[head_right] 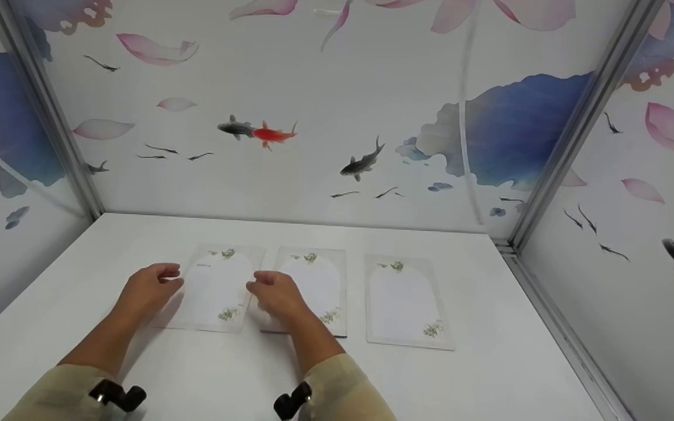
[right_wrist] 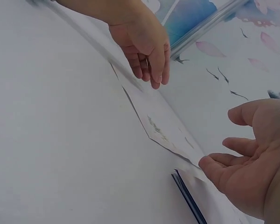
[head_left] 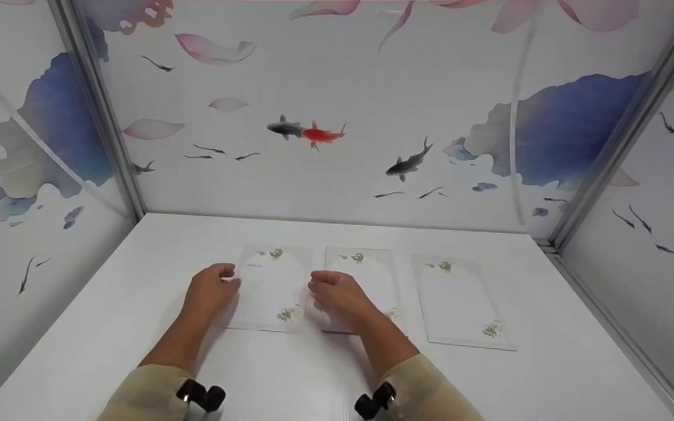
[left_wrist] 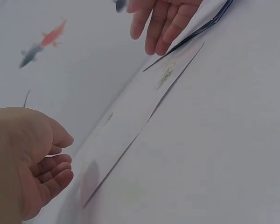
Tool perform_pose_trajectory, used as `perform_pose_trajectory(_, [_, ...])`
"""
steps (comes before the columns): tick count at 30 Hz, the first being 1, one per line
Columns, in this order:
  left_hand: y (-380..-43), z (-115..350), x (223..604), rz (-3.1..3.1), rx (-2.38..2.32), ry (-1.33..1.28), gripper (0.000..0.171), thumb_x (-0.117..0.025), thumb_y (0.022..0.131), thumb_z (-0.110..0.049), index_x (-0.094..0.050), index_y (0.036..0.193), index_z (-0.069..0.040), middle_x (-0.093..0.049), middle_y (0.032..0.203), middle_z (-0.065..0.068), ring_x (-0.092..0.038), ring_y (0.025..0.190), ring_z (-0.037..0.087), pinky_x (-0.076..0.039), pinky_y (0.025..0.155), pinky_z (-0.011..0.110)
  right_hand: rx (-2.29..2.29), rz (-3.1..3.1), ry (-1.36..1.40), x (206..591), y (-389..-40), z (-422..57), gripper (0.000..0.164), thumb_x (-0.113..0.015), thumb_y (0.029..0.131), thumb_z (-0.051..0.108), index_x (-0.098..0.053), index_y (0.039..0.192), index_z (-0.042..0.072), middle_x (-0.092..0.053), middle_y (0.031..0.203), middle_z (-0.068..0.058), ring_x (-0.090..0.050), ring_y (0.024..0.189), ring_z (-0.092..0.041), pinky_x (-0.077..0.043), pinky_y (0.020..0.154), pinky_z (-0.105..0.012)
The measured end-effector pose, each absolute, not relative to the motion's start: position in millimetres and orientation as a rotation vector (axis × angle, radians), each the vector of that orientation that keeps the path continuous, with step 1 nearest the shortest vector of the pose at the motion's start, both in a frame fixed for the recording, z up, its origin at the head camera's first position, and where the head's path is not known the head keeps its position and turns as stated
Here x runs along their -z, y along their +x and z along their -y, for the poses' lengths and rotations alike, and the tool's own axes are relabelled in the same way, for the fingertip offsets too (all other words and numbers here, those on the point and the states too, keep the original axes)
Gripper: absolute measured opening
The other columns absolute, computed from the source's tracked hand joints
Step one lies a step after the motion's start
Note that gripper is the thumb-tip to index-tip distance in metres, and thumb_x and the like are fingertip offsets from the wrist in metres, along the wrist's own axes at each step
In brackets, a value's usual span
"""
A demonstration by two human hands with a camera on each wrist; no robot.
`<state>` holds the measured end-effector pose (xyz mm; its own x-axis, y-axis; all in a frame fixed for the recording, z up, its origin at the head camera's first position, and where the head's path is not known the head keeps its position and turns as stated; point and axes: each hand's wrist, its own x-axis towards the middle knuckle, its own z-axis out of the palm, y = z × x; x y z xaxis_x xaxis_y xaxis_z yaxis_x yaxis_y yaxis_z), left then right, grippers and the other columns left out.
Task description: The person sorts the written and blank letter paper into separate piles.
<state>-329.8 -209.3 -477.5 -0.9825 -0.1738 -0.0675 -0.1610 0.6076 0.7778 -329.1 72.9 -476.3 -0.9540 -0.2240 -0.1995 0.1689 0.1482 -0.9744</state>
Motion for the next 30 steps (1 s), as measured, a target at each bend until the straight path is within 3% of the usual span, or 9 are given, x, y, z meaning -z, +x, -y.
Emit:
perform_pose_trajectory(8, [-334.3, 172.5, 472.1, 2.724, 1.481, 0.123, 0.048, -0.066, 0.105, -0.030, -0.063, 0.147, -0.008, -0.069, 0.143, 0.012, -0.062, 0.135, 0.031, -0.054, 0.112, 0.048, 1.934, -2.142, -0.066, 472.0, -333.7, -103.6, 0.050, -0.069, 0.104, 0.026, -0.060, 0.148, 0.002, -0.066, 0.148, -0.015, -0.066, 0.137, -0.027, -0.054, 0.117, -0.041])
perform_pose_trajectory(16, [-339.5, 129.1, 471.3, 2.701, 1.558, 0.063, 0.043, -0.070, 0.103, -0.030, -0.067, 0.143, -0.012, -0.073, 0.136, 0.006, -0.065, 0.130, 0.027, -0.055, 0.113, 0.046, 1.907, -2.241, -0.045, 470.7, -334.9, -143.7, 0.050, -0.069, 0.105, 0.029, -0.062, 0.148, 0.005, -0.069, 0.144, -0.011, -0.068, 0.134, -0.026, -0.056, 0.114, -0.041])
perform_pose_trajectory(30, [-344.7, 64.5, 466.8, 2.673, 1.710, -0.099, 0.043, -0.072, 0.102, -0.031, -0.068, 0.141, -0.013, -0.073, 0.135, 0.003, -0.065, 0.130, 0.024, -0.057, 0.110, 0.042, 1.895, -2.334, 0.020, 472.8, -334.7, -212.1, 0.053, -0.066, 0.107, 0.030, -0.056, 0.152, 0.005, -0.064, 0.152, -0.014, -0.063, 0.141, -0.030, -0.053, 0.118, -0.043])
